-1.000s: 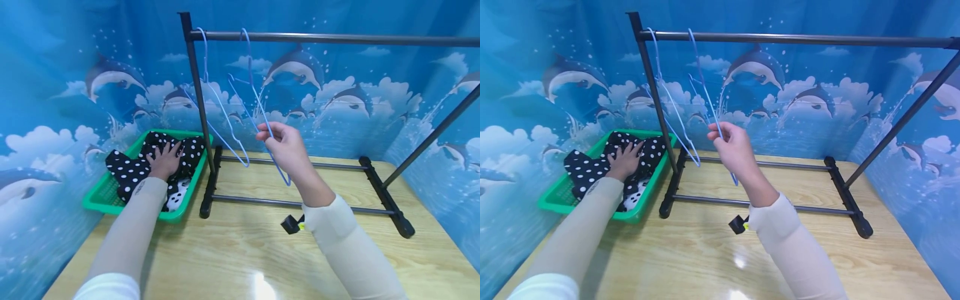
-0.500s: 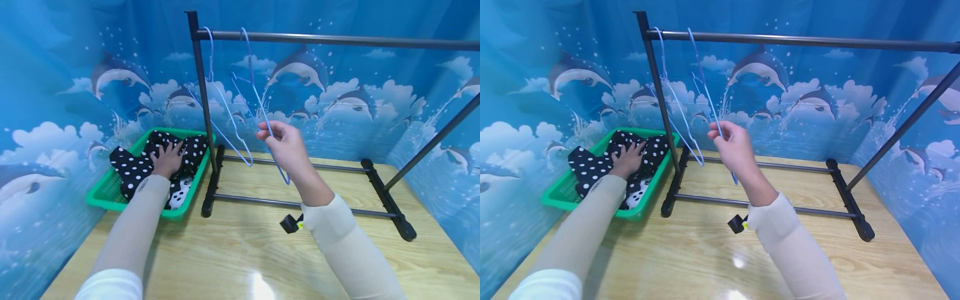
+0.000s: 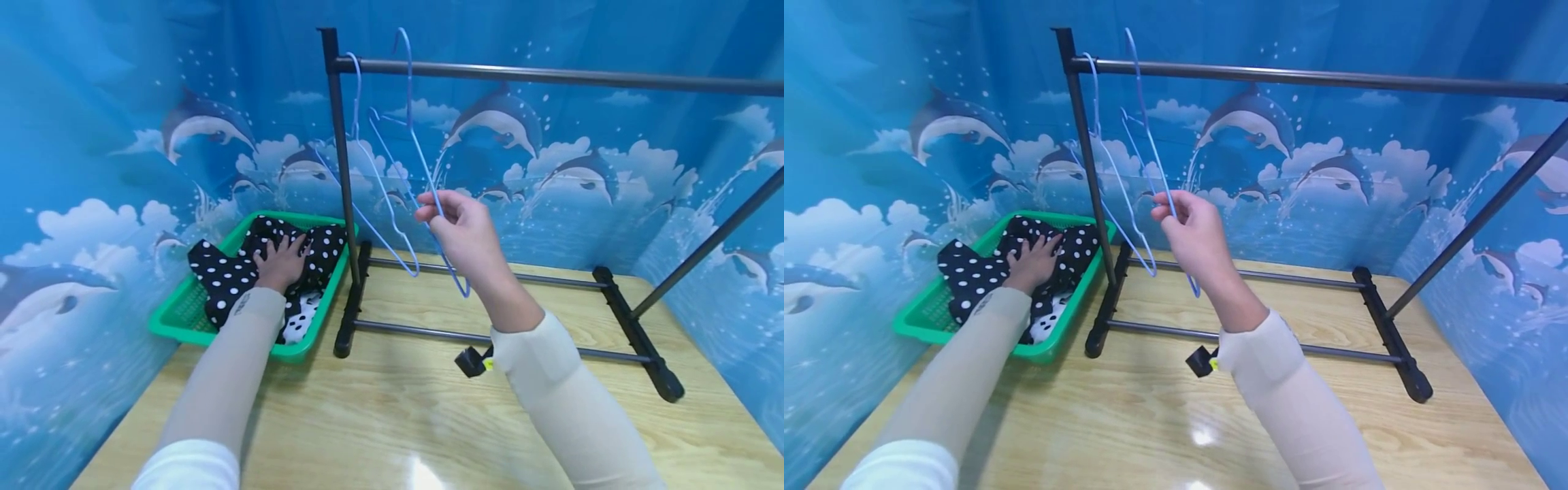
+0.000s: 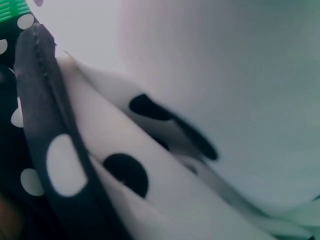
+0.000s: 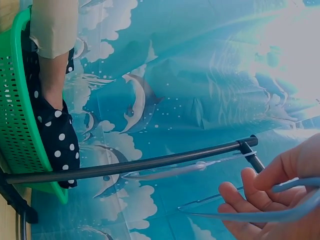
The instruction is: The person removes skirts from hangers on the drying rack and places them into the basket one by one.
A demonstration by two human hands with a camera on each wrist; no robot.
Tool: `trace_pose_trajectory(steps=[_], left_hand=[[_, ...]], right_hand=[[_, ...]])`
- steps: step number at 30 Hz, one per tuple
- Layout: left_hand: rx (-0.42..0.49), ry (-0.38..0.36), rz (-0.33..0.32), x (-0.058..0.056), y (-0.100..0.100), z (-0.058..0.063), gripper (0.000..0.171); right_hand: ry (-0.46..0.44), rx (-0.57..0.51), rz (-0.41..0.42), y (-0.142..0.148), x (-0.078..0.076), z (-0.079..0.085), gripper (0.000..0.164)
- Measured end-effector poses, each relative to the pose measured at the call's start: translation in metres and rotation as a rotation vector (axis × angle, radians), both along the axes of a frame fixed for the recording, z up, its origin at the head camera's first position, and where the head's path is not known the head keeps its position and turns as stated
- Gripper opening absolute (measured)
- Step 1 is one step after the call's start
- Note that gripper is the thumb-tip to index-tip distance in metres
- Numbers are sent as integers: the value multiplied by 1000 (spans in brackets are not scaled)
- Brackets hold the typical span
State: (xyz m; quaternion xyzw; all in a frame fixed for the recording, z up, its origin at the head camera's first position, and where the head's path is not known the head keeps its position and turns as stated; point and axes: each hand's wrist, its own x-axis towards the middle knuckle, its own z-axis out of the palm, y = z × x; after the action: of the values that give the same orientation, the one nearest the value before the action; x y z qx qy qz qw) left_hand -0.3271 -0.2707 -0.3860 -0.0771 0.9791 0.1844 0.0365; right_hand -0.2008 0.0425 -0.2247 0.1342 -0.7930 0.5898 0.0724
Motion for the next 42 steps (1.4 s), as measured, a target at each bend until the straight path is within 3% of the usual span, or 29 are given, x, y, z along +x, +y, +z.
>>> trace_pose_trajectory(steps=[14,30,36,42], left_hand=[[10,-19,10,0,-3,1,61],[37,-113,-62,1,-6,5,59],[33,-71,-62,-1,-6,5,60],[24,-57,-57,-4,-10,13,62]], right_hand=[[1,16,31,-10,-14,5,30],[-54,92,43,-8,-18,-2,28],[-62,96,71,-2,-20,-1,31],[-52,33,39,9,-23,-9,39]])
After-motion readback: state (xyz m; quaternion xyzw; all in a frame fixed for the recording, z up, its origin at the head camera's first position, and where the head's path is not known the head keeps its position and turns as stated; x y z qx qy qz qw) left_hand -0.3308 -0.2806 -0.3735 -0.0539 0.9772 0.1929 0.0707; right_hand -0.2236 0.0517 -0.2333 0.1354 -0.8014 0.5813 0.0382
